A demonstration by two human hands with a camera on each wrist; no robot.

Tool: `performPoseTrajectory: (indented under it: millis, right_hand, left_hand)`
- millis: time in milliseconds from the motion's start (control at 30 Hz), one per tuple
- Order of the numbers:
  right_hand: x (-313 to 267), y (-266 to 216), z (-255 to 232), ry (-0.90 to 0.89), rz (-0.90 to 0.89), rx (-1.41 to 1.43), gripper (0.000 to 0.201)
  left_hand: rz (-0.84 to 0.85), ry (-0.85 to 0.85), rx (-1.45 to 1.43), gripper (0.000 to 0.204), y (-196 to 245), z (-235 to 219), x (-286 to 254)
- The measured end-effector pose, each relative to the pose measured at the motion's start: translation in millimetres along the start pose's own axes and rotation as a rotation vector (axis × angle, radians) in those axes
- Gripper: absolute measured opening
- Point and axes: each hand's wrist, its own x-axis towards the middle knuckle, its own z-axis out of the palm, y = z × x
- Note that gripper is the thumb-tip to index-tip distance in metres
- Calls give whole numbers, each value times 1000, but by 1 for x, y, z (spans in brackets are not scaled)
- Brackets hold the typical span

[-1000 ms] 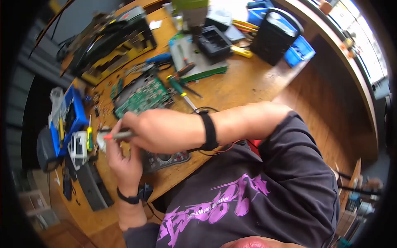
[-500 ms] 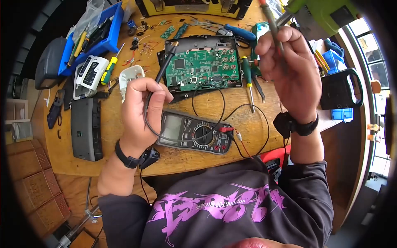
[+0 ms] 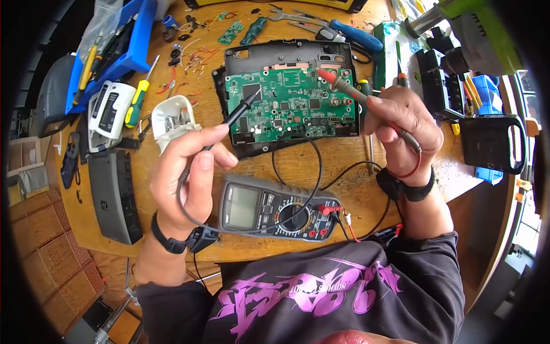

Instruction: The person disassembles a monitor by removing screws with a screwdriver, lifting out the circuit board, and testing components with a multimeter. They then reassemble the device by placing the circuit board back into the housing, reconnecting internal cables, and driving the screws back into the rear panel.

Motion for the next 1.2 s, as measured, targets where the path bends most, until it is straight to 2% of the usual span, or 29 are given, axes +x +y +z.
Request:
performPoseTrajectory:
  millis: [33, 167, 233, 367, 400, 467, 533, 567, 633, 667, 733, 767, 833, 933, 967, 1000, 1033, 1067, 1133, 1200]
  right_hand:
    - [-1, 6, -2, -15, -47, -89, 29]
    - [1, 6, 3, 71, -20, -156, 37]
    - [2, 4, 0, 36, -20, -167, 40]
    - [-5, 1, 0, 26, -5, -186, 52]
    - [-5, 0, 1, 7, 7, -198, 52]
    - [-6, -1, 2, -14, 25, -191, 52]
    - [-12, 2, 6, 17, 79, -58, 51]
    - [-13, 5, 4, 19, 44, -53, 52]
    - [-13, 16, 1, 39, -56, -12, 53]
    - [-14, 18, 1, 50, -84, 8, 54]
    - [-11, 13, 5, 52, -124, -26, 56]
    - [-11, 13, 12, 115, -135, 82, 57]
    - [-8, 6, 15, 166, -160, 192, 58]
    - [-4, -17, 11, -137, -223, 222, 43]
    - [-7, -34, 13, -213, -169, 125, 27]
    - [1, -54, 13, -397, -165, -66, 16]
    - [7, -63, 18, -542, -136, -112, 23]
    - [6, -68, 27, -554, -146, -160, 30]
    - [5, -79, 40, -577, -154, -209, 37]
    - [4, -90, 43, -689, 61, -287, 65]
  left_hand:
    - [-1, -12, 4, 28, 0, 0, 1]
    - [-15, -47, -58, 23, -1, 10, 3]
    - [-17, -68, -41, 22, -4, 10, 5]
    - [103, -95, -12, 25, -10, 7, 7]
    - [70, -96, -14, 25, -9, 8, 7]
    - [55, -112, -31, 25, -11, 10, 7]
    - [74, -130, -45, 24, -13, 8, 8]
    - [92, -142, -55, 24, -14, 6, 7]
    - [189, -46, -155, 27, -17, 13, 5]
    - [286, -18, -101, 31, -21, 5, 7]
    - [435, 170, -2, 46, -21, 7, 12]
    - [417, 198, -76, 49, -15, 3, 10]
    - [413, 294, 21, 51, -6, -3, 4]
    - [495, 363, 197, 52, 7, -7, 7]
    - [521, 379, 247, 52, 14, -8, 6]
    - [386, 303, 88, 52, 24, -8, 3]
    - [251, 224, -72, 51, 29, -9, 1]
    - [305, 267, -99, 47, 22, -10, 0]
    - [259, 290, -128, 45, 19, -11, 0]
    - [221, 292, -223, 42, 9, -11, 2]
